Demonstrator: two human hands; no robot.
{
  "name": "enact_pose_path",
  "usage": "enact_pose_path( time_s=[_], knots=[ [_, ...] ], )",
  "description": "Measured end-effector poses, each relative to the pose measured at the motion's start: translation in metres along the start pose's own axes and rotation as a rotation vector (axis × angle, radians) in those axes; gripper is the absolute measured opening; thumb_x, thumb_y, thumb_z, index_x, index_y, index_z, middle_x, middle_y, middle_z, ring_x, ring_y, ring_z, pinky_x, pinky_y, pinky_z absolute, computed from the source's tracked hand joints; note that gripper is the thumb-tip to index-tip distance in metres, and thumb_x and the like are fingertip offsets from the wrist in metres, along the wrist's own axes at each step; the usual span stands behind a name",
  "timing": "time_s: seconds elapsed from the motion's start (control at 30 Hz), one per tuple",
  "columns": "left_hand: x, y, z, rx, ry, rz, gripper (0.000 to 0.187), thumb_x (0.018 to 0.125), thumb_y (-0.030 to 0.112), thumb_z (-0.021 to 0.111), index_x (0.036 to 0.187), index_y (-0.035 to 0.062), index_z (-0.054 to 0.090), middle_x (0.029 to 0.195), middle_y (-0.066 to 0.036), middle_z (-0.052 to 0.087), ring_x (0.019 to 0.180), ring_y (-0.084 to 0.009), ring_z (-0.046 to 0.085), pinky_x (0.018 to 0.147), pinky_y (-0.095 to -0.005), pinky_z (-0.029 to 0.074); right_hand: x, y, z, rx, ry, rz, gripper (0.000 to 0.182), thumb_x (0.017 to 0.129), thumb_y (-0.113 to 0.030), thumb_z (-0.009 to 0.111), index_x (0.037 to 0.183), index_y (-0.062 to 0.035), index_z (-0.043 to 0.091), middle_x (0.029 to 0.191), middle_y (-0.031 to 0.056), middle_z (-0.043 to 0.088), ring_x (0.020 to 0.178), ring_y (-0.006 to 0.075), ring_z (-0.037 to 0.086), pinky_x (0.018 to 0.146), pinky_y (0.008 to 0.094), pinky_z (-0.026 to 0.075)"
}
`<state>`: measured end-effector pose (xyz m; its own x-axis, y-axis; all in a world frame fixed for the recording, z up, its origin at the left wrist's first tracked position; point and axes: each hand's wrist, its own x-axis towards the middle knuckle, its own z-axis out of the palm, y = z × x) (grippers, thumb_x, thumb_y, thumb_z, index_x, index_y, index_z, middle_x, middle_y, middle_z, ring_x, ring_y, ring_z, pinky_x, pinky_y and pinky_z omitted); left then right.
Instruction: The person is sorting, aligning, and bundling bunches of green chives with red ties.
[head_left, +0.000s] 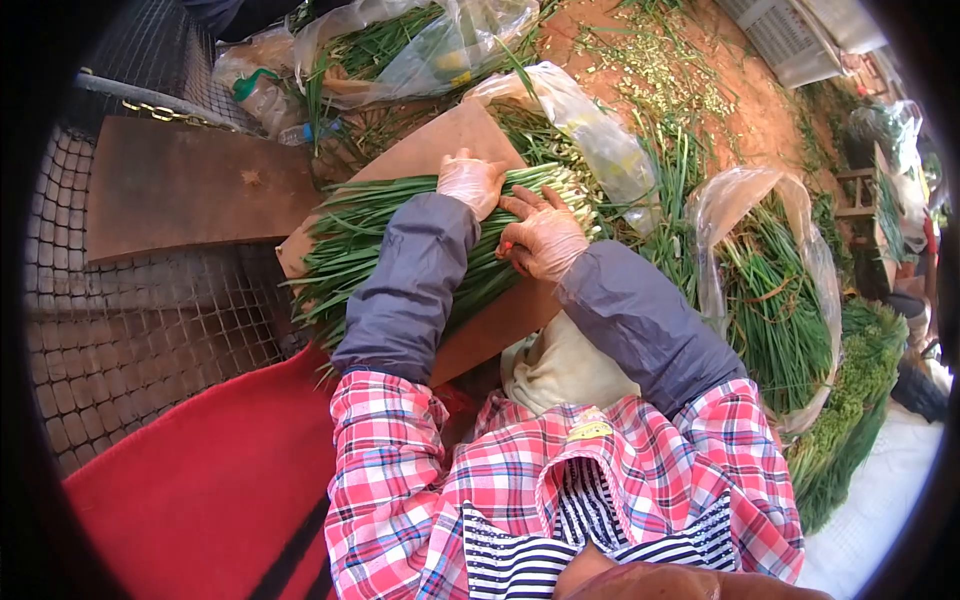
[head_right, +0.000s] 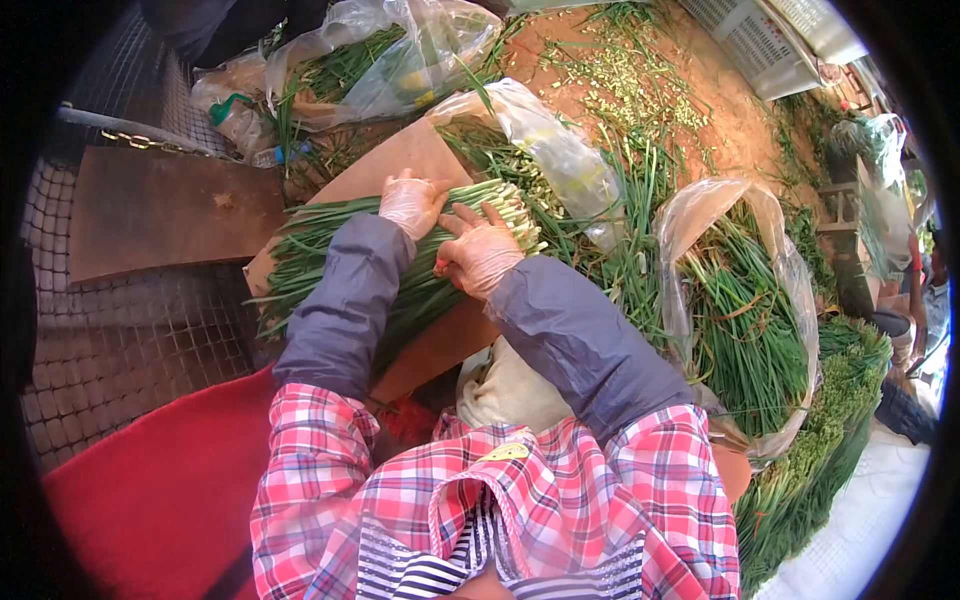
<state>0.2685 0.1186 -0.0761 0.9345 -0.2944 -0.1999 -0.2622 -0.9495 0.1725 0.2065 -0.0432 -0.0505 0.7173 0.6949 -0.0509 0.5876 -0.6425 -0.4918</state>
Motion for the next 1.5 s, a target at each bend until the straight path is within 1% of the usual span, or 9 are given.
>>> enact_pose_path(
  time_s=[0.17,0.27,0.47,0.7,0.9,1.0,1.2,1.4,1.5],
  knots=[
    [-0.045,0.014,-0.008,-0.076,0.113,-0.013,0.023,0.082,0.021,0.048,0.093,0.0106,0.065,0.082,-0.014,0.063,0.089,-0.0297,0.056,0.082,-0.0484,0.037,-0.013,0.001,-0.001,0.161,0.023,-0.035,0.013,0.067,-0.018,0.065,0.079,-0.0213,0.064,0.125,0.0088,0.047,0.124,0.0298,0.034,0.101,0.0530,0.021],
    [-0.067,0.019,0.020,-0.427,0.220,-0.077,0.021,0.082,0.019,0.048,0.089,0.0084,0.064,0.080,-0.014,0.061,0.083,-0.0325,0.057,0.082,-0.0522,0.037,-0.026,0.003,0.010,0.156,-0.026,-0.114,0.014,0.064,-0.025,0.067,0.079,-0.0227,0.066,0.125,0.0082,0.046,0.124,0.0290,0.034,0.104,0.0498,0.019],
    [-0.094,0.033,0.016,-0.552,0.207,-0.141,0.021,0.081,0.013,0.049,0.098,0.0074,0.059,0.090,-0.016,0.058,0.084,-0.0345,0.056,0.072,-0.0423,0.045,-0.016,-0.020,-0.028,-0.137,-0.291,-0.161,0.012,0.065,-0.026,0.067,0.077,-0.0266,0.065,0.137,0.0088,0.035,0.129,0.0351,0.023,0.106,0.0510,0.013],
    [-0.089,0.038,0.025,-0.293,0.399,-0.222,0.017,0.078,0.017,0.054,0.091,0.0099,0.062,0.104,-0.013,0.060,0.090,-0.0348,0.055,0.079,-0.0453,0.044,-0.010,-0.005,-0.013,-0.030,-0.339,-0.103,0.014,0.067,-0.030,0.069,0.080,-0.0273,0.066,0.135,0.0088,0.037,0.129,0.0323,0.024,0.105,0.0515,0.015],
    [-0.089,0.043,0.003,-0.195,0.141,-0.283,0.019,0.080,0.020,0.051,0.093,0.0113,0.063,0.082,-0.013,0.064,0.093,-0.0342,0.054,0.082,-0.0439,0.043,-0.010,-0.003,-0.012,0.070,-0.274,-0.100,0.012,0.063,-0.028,0.069,0.074,-0.0231,0.066,0.132,0.0097,0.040,0.127,0.0332,0.028,0.103,0.0535,0.017],
    [-0.091,0.038,0.016,-0.092,0.298,-0.181,0.022,0.082,0.023,0.049,0.095,0.0097,0.061,0.081,-0.013,0.063,0.088,-0.0328,0.056,0.079,-0.0464,0.042,-0.007,-0.014,-0.025,-0.099,-0.320,-0.096,0.016,0.065,-0.031,0.070,0.079,-0.0241,0.066,0.135,0.0091,0.037,0.128,0.0335,0.026,0.103,0.0557,0.015],
    [-0.094,0.046,0.004,-0.429,0.022,-0.368,0.024,0.083,0.020,0.049,0.100,0.0055,0.058,0.083,-0.018,0.061,0.081,-0.0341,0.058,0.081,-0.0433,0.042,0.004,-0.007,-0.022,-0.021,-0.393,-0.123,0.017,0.067,-0.036,0.068,0.076,-0.0226,0.065,0.135,0.0095,0.037,0.125,0.0330,0.031,0.101,0.0565,0.017],
    [-0.103,0.010,0.051,-0.509,0.618,-0.533,0.028,0.081,0.010,0.052,0.108,0.0022,0.050,0.095,-0.023,0.058,0.085,-0.0363,0.057,0.078,-0.0408,0.045,0.003,-0.007,-0.021,-0.054,-0.386,-0.085,0.018,0.067,-0.036,0.068,0.081,-0.0252,0.067,0.134,0.0084,0.039,0.124,0.0287,0.035,0.099,0.0533,0.022],
    [-0.101,0.000,0.043,-0.481,0.340,-0.731,0.033,0.079,0.016,0.056,0.109,0.0023,0.050,0.095,-0.022,0.059,0.088,-0.0355,0.058,0.078,-0.0397,0.045,0.003,-0.009,-0.023,-0.057,-0.406,-0.061,0.019,0.068,-0.037,0.067,0.083,-0.0265,0.067,0.134,0.0078,0.039,0.124,0.0283,0.034,0.099,0.0523,0.023]
  ],
)
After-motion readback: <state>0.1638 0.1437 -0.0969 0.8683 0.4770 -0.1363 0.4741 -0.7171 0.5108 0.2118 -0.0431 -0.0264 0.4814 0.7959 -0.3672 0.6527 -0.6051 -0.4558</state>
